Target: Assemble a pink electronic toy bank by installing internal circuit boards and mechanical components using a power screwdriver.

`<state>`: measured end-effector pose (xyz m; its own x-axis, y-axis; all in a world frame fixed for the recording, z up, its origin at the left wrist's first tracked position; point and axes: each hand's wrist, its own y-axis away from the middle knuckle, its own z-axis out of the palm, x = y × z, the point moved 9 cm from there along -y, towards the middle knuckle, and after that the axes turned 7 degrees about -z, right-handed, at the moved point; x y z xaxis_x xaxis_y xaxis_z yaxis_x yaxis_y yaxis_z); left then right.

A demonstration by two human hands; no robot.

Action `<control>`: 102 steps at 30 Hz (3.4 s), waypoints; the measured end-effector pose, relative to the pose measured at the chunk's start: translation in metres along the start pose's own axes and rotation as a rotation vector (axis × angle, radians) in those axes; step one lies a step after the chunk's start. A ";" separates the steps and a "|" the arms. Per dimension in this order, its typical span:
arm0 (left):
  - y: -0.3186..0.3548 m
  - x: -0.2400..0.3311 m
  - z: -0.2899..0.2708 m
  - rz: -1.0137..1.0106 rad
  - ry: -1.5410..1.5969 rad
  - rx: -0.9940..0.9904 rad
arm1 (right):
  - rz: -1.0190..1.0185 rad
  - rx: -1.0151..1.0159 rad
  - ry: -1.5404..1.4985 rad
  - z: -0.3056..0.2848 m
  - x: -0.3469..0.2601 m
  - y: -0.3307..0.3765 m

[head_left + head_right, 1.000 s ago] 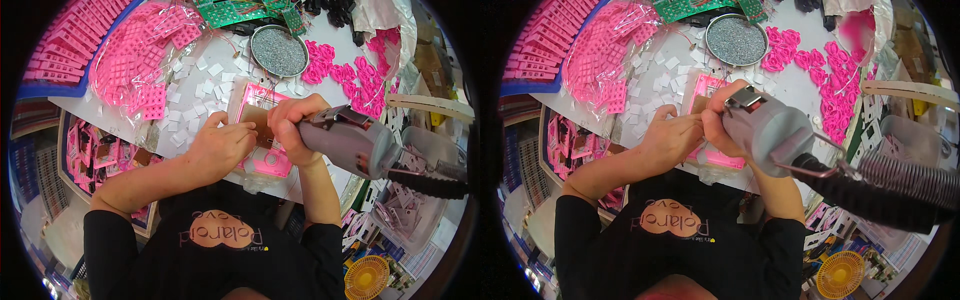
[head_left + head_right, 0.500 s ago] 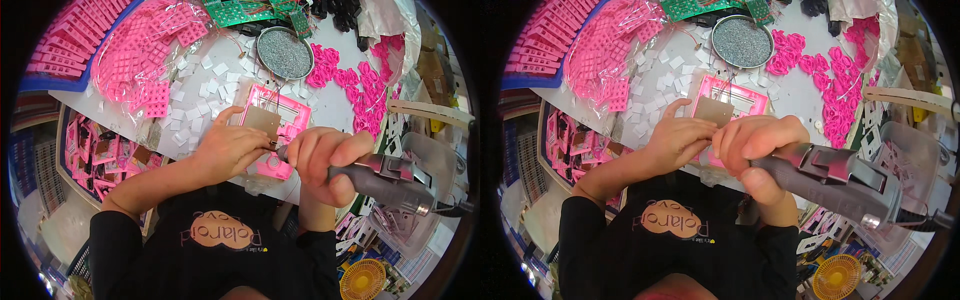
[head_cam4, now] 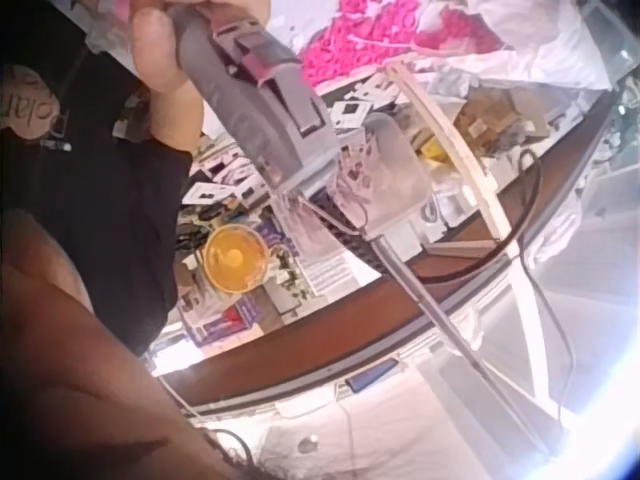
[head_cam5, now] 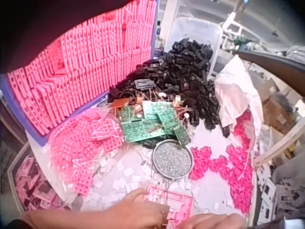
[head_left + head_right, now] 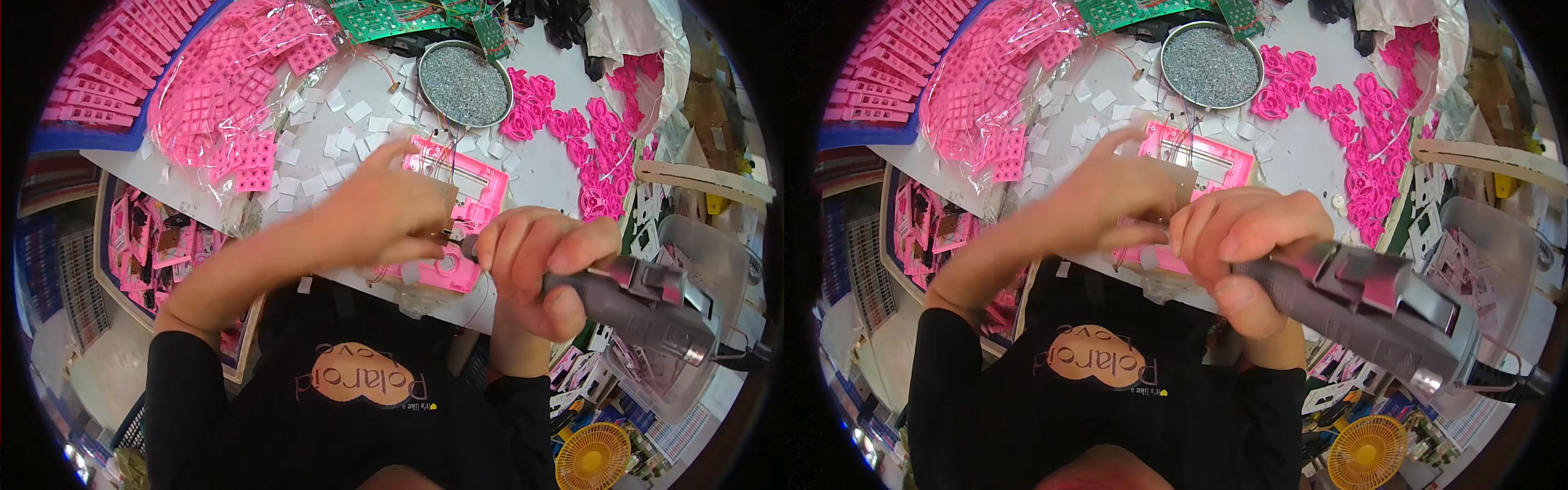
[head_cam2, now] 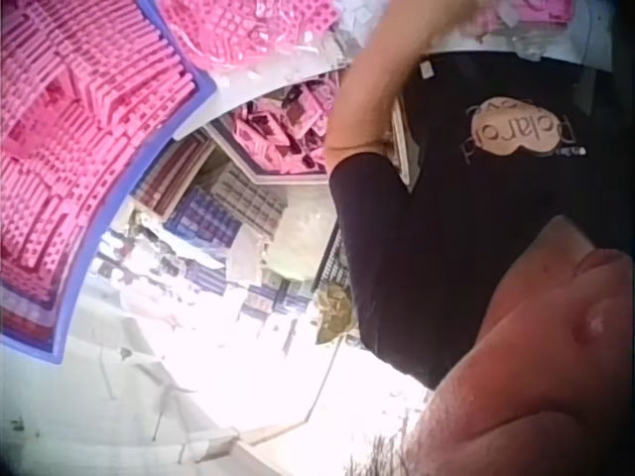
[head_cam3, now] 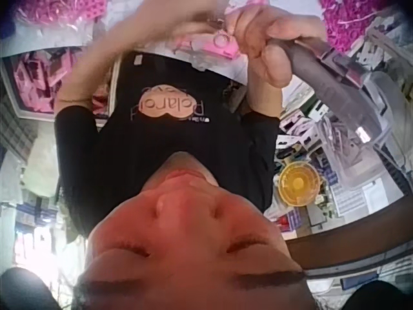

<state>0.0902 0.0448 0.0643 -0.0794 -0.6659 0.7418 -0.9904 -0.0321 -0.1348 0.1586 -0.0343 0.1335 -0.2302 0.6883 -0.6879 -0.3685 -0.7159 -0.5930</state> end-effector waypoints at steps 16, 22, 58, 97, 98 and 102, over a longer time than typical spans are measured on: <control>-0.140 -0.118 -0.013 -0.301 -0.770 0.159 | 0.118 0.003 0.227 0.006 0.047 0.026; -0.138 -0.113 -0.022 -0.335 -0.701 0.160 | 0.094 -0.155 0.348 0.021 0.049 0.022; 0.064 -0.007 -0.008 -0.161 -0.286 0.352 | 0.073 0.034 0.175 -0.003 0.056 -0.008; 0.062 -0.043 0.031 -0.418 0.621 -0.021 | 0.653 -0.032 0.826 -0.028 0.070 0.088; 0.062 -0.045 0.032 -0.451 0.652 -0.036 | 0.674 -0.050 0.836 -0.028 0.070 0.086; 0.062 -0.048 0.034 -0.514 0.645 -0.079 | 0.675 -0.109 0.887 -0.025 0.069 0.081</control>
<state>0.0364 0.0490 -0.0021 0.3595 -0.0230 0.9328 -0.9242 -0.1471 0.3526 0.1357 -0.0476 0.0281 0.3861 -0.1406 -0.9117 -0.3197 -0.9475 0.0107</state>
